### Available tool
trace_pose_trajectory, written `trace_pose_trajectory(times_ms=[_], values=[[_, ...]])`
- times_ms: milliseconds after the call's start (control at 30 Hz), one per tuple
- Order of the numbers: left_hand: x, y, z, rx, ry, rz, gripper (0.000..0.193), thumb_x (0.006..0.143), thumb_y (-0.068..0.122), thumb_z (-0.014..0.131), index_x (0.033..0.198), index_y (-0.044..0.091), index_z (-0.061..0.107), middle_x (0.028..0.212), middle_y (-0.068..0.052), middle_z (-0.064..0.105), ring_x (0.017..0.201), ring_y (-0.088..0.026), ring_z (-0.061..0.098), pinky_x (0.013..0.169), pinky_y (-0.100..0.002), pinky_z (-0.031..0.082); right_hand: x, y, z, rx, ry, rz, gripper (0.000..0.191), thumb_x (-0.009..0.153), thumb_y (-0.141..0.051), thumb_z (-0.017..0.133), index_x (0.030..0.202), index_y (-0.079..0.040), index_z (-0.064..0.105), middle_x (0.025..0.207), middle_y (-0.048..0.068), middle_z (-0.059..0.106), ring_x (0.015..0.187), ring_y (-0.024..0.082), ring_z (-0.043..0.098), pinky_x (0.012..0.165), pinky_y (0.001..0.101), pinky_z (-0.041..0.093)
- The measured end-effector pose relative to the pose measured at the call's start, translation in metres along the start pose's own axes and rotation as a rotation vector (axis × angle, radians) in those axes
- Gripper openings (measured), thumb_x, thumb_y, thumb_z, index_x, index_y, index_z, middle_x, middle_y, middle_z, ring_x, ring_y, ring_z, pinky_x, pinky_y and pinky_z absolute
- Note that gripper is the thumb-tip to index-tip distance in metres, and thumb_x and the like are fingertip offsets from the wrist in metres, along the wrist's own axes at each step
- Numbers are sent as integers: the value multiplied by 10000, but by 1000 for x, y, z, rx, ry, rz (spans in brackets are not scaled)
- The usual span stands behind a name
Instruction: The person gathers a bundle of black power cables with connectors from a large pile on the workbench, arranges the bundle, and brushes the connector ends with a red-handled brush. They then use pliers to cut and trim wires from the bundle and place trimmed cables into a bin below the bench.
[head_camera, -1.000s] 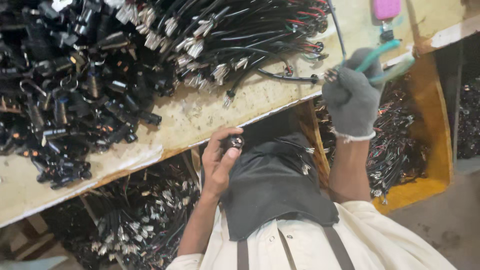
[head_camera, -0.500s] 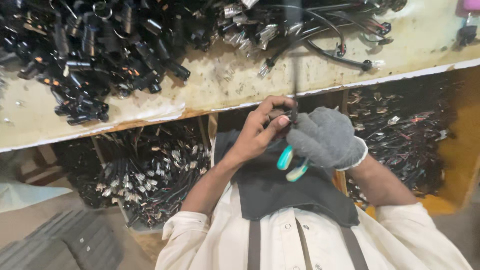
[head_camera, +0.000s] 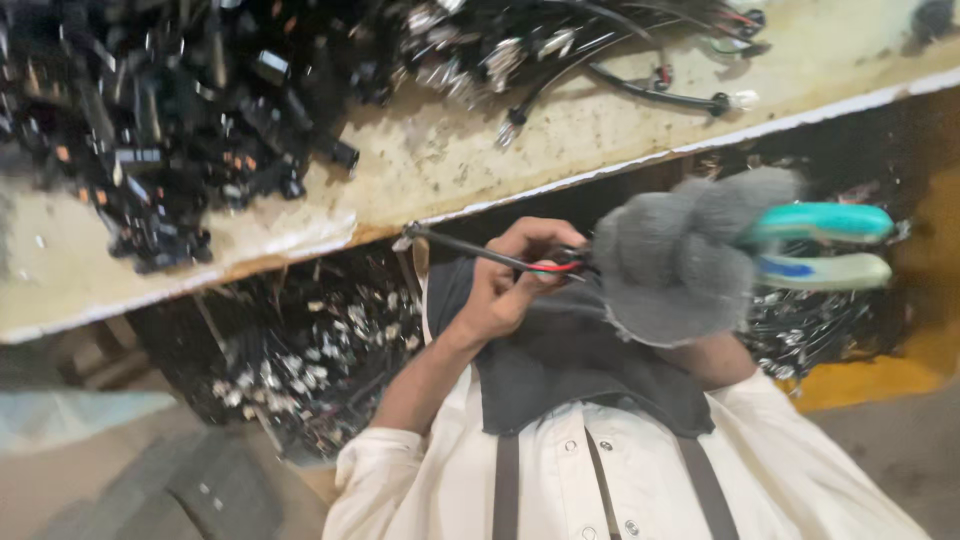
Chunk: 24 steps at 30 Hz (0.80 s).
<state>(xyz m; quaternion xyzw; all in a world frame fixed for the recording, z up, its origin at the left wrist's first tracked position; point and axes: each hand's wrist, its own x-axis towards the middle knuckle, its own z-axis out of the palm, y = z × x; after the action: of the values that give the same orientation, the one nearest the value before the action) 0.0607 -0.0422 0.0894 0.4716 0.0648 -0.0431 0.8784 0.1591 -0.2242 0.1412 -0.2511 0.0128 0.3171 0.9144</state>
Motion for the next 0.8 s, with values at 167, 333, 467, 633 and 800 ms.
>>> trace_pose_trajectory(times_ms=[167, 333, 467, 633, 800], values=[[-5, -5, 13, -143, 44, 68, 401, 1084, 285, 689, 1327, -18, 590, 905, 19, 586, 687, -20, 466, 655, -200, 393, -3, 18, -11, 74, -55, -65, 171, 910, -131, 764, 1039, -113, 654, 856, 51, 628, 724, 233, 617, 635, 348, 480], [-2, 11, 20, 200, 8, 184, 459, 1073, 266, 668, 1401, 10, 474, 1188, -71, 629, 852, -124, 577, 745, -298, 488, 3, 12, 0, 56, 5, -59, 192, 929, -147, 772, 1078, -92, 665, 844, 52, 627, 712, 215, 606, 625, 345, 471], [10, 26, 6, 1609, -290, -89, 708, 880, 230, 746, 1503, 34, 471, 853, -131, 670, 673, -289, 666, 564, -403, 521, 67, -28, 15, -1341, 174, -418, 213, 943, -160, 778, 1109, -75, 674, 835, 53, 626, 702, 200, 598, 616, 342, 464], [5, 37, -16, 1772, -364, -280, 456, 899, 319, 737, 1239, 41, 613, 941, -146, 729, 841, -330, 708, 743, -459, 550, 101, -51, 3, -2441, -97, -568, 239, 960, -204, 838, 1058, -105, 643, 887, 63, 686, 755, 241, 684, 624, 373, 505], [25, 75, -63, 1720, 527, 496, 307, 1025, 9, 671, 1320, 90, 647, 1283, -100, 688, 1223, -311, 642, 1035, -448, 546, 84, -32, -16, -2128, -56, -741, 430, 874, -189, 884, 1159, 22, 641, 984, 138, 684, 746, 277, 702, 598, 397, 523]])
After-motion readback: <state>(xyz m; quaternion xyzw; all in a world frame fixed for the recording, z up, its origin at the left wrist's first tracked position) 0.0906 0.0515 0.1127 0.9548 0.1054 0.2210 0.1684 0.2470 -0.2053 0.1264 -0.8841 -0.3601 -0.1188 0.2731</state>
